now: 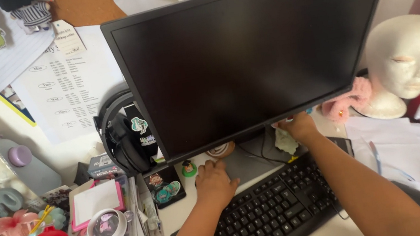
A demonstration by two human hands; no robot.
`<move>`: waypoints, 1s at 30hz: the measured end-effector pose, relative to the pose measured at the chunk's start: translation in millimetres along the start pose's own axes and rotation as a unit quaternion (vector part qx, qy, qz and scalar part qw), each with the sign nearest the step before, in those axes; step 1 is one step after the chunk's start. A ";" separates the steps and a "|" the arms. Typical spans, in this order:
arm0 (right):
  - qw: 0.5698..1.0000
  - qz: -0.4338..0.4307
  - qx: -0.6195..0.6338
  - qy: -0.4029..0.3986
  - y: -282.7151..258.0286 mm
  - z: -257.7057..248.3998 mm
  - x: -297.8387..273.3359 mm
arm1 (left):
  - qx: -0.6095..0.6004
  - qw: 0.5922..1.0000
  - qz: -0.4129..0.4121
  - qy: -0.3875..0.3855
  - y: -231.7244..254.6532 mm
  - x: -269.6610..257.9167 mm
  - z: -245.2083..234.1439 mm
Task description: Cleaning a cluttered desk by wiping the surface with a cloth and organizing various items including a keyboard and mouse.
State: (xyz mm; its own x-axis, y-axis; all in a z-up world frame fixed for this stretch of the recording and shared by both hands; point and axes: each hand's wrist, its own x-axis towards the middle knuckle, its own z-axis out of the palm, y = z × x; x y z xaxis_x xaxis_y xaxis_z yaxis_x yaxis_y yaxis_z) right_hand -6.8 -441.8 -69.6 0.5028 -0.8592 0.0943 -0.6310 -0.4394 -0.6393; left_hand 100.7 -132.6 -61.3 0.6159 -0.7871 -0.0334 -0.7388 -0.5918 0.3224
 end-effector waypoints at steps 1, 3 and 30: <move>1.000 -0.001 0.000 -0.002 -0.7 3.8 3.9 | 0.000 1.000 -0.003 0.000 -3.3 -2.4 -2.7; 1.000 -0.013 -0.005 -0.002 -0.8 11.9 10.2 | 0.071 0.997 -0.019 -0.014 -9.8 -8.3 -7.1; 0.993 -0.029 0.018 -0.110 -66.5 -40.4 -107.1 | 0.174 0.968 0.016 0.178 -87.0 23.9 43.8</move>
State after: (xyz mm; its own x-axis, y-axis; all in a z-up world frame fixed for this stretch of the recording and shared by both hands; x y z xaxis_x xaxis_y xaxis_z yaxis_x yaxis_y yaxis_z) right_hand -42.6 -331.1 -6.3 0.6564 -0.7536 -0.0348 -0.5785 -0.4733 -0.6643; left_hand 167.7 -107.5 -131.6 0.6006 -0.7331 0.3191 -0.7684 -0.6395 -0.0230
